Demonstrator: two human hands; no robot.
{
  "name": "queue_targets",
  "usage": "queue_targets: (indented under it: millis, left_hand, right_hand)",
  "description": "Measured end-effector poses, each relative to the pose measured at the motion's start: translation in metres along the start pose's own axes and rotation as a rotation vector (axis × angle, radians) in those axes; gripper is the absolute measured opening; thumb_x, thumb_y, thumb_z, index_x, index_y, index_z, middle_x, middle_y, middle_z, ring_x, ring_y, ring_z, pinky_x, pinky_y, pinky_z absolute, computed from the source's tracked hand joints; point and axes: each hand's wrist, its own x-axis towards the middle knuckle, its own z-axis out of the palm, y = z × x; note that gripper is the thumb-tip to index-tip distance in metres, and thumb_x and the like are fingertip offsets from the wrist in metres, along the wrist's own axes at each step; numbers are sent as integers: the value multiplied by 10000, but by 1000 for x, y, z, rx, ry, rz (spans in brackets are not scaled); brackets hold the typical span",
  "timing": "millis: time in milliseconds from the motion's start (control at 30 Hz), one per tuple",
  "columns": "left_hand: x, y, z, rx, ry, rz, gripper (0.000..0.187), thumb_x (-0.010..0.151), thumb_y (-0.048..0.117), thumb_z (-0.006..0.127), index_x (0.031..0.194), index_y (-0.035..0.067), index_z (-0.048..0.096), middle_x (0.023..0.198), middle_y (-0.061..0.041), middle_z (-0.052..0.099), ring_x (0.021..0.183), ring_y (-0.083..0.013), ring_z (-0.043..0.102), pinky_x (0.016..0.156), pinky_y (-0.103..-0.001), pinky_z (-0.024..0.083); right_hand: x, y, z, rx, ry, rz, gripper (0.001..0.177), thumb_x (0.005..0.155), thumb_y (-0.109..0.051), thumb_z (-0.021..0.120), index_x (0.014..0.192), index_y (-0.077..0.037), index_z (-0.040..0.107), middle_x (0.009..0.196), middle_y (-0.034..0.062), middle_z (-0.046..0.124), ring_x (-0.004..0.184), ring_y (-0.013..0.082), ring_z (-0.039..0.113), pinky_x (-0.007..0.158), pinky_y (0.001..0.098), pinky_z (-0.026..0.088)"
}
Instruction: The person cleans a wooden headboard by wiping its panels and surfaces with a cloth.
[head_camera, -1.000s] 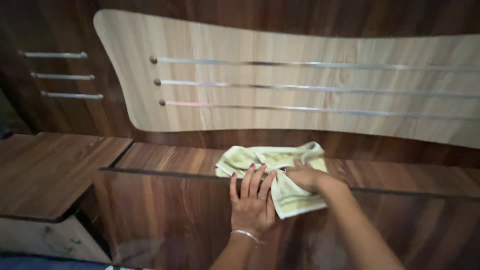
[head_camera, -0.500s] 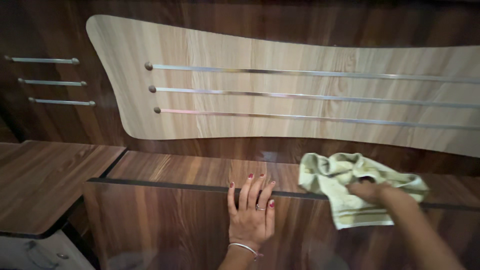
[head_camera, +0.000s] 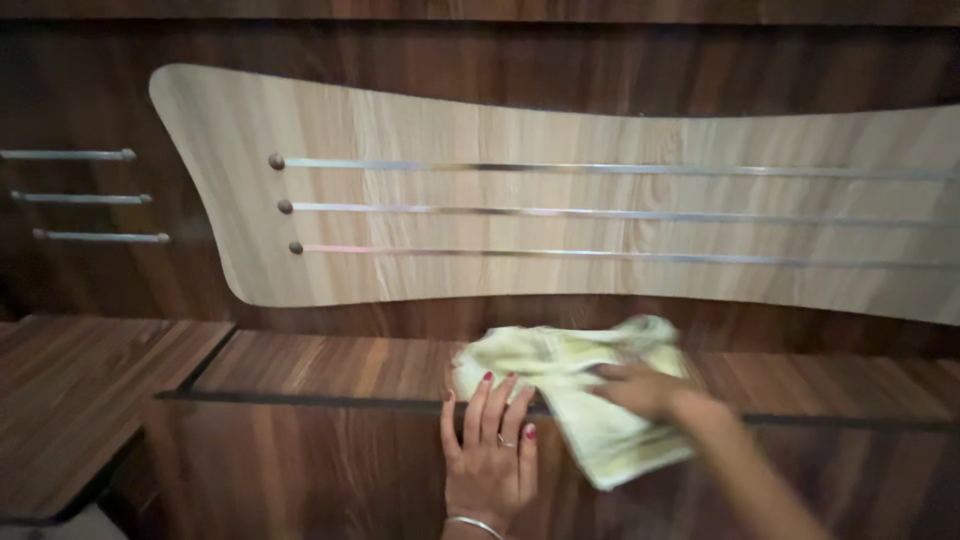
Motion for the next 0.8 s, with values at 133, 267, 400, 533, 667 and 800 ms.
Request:
queue_targets:
  millis: [133,267,400,533,667,800]
  left_hand:
    - [-1,-5,2,10,-8,9,450,958,292,518,1378,145,586,1463,-49,546,1426,-249,436,1215,-585,189]
    - [0,-5,5,11,41,2,422,982,302,508,1371,165,601,1453,-38,561,1435,-238,448,1228,-562,198]
    - [-3,-8,7,6,55,21,419,986,306,501,1365,161,603,1447,-44,562,1431,-238,452,1228,-565,199]
    - [-4,-9,8,0,13,4,425,976,316,501,1368,171,575,1441,-38,551,1431,-236,446,1221,-574,193]
    - [-1,-8,5,-1,22,24,487,950,345,501,1399,165,551,1451,-33,542,1419,-238,437,1209,-572,187]
    - [2,-2,5,-15,65,17,572,947,437,520,1419,113,538,1436,-49,549,1395,-245,454,1201,-568,189]
  right_hand:
    - [-11,87,-14,119,-27,318,726,935,-702,383,1599,-407,380,1739,48,170,1613,338,164,1302,526,177]
    - [-4,128,-9,51,54,485,867,902,-759,427,1654,-371,239,1724,174,86,1592,404,85,1291,551,125]
    - [7,110,-1,45,-7,512,934,892,-776,413,1664,-294,202,1735,103,146,1614,388,66,1304,547,121]
    - [2,37,7,95,9,247,1000,850,-805,477,1606,-158,370,1660,149,371,1562,335,297,1286,420,229]
    - [-33,-80,-2,112,-55,138,771,857,-774,376,1551,-443,428,1659,47,360,1554,277,313,1296,404,230]
    - [-71,-123,-23,4,-6,57,620,929,-640,290,1497,-477,478,1738,-82,128,1591,233,189,1281,481,190]
